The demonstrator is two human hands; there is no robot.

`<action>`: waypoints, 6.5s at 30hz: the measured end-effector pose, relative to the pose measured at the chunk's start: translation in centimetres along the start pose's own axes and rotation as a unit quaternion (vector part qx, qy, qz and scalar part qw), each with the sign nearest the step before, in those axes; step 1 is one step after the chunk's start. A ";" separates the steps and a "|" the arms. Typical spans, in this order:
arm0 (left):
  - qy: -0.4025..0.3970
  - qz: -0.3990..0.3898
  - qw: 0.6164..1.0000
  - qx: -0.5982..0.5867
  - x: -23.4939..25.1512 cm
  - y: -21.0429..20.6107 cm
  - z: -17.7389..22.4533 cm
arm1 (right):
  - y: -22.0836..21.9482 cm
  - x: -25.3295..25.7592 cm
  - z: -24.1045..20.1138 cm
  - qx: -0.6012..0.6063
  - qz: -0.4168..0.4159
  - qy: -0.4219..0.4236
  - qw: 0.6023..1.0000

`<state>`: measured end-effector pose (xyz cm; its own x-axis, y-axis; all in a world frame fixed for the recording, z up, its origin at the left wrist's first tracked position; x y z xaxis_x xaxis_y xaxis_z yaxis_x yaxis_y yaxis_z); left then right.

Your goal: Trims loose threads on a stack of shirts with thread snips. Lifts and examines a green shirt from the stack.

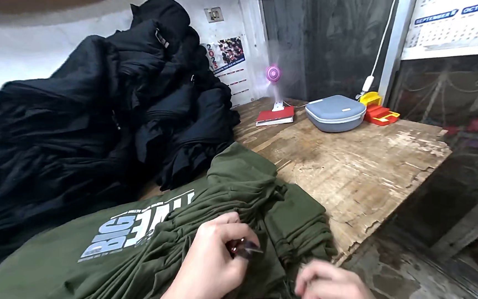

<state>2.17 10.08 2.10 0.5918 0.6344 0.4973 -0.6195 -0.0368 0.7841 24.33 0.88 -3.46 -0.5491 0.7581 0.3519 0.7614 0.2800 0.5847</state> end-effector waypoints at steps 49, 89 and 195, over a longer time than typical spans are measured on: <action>0.241 -0.105 0.954 -0.145 -1.4 -1.2 -1.1 | -3.1 6.5 0.2 0.016 0.204 -0.042 0.978; 0.014 -0.050 0.988 0.145 -2.5 1.3 5.3 | -0.4 0.5 -0.4 -0.079 0.295 -0.006 0.952; 0.117 0.037 0.991 -0.055 -0.8 1.1 -0.8 | -4.6 5.0 -0.8 -0.201 0.136 0.070 0.968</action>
<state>0.64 10.19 2.24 0.4153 0.7950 0.4422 -0.7169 -0.0132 0.6970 17.84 2.91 -3.84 -0.4094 0.6767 0.6119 0.7043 -0.1920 0.6835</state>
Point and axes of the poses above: each hand's wrist, its own x-axis towards the middle knuckle, its own y-axis out of the back of the hand, z = x × y, the point moved 5 cm from there along x, towards the middle knuckle, and after that the axes turned 12 degrees about -z, right-handed, at the moved point
